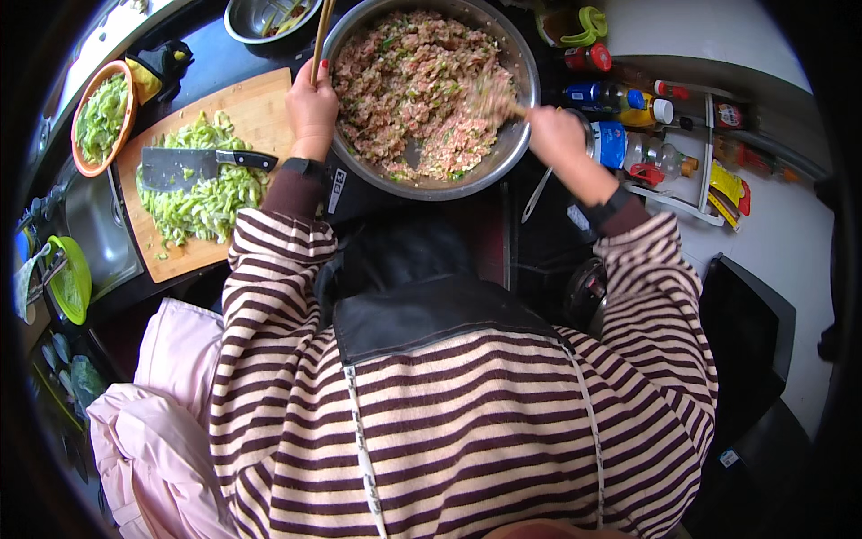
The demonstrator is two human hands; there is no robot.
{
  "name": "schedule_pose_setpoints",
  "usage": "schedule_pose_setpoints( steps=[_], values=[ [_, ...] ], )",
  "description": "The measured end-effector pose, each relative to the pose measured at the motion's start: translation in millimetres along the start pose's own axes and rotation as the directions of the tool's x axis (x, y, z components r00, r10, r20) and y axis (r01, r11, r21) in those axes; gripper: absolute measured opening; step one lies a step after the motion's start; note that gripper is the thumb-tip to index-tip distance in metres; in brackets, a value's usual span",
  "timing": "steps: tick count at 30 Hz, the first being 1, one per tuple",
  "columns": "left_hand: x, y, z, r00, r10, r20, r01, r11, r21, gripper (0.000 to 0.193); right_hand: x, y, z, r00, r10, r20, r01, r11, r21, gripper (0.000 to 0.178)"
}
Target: The person chops cabbage on a cutting board and transfers it into a bowl. They then mix the chopped cabbage with ground meat and other ingredients in a large metal bowl using chopsticks.
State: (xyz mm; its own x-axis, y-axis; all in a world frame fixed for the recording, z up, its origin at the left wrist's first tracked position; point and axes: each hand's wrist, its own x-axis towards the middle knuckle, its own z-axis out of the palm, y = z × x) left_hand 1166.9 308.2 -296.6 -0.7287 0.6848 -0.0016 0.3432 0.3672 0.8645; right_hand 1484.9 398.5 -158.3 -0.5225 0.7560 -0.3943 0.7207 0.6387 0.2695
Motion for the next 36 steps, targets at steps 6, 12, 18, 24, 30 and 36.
schedule_pose_setpoints(
  steps=[6,12,18,24,30,36],
  values=[
    [2,1,1,1.000,-0.004,0.020,0.005,0.999,-0.053,0.024,-29,-90,2,0.974,-0.214,0.071,0.188,0.945,0.266,0.012],
    [1,0,0,1.000,-0.005,0.019,0.005,1.000,0.022,0.023,66,-90,-16,0.984,-0.163,0.070,0.139,0.954,0.266,0.019],
    [3,1,0,0.999,-0.030,0.033,0.028,0.999,0.046,0.024,62,-10,-4,0.994,0.035,-0.107,-0.013,0.980,0.200,0.013],
    [1,1,2,1.000,-0.019,0.012,0.020,0.999,-0.040,0.024,-38,-56,14,0.991,-0.086,0.100,0.077,0.993,0.095,0.013],
    [1,0,1,0.999,-0.008,0.031,0.007,0.999,0.049,0.024,24,-115,-7,0.974,-0.221,0.047,0.206,0.953,0.221,0.016],
    [0,4,-1,0.999,-0.024,0.023,0.021,0.995,0.100,0.023,96,-49,-16,0.998,0.038,-0.055,-0.020,0.959,0.282,0.015]
  ],
)
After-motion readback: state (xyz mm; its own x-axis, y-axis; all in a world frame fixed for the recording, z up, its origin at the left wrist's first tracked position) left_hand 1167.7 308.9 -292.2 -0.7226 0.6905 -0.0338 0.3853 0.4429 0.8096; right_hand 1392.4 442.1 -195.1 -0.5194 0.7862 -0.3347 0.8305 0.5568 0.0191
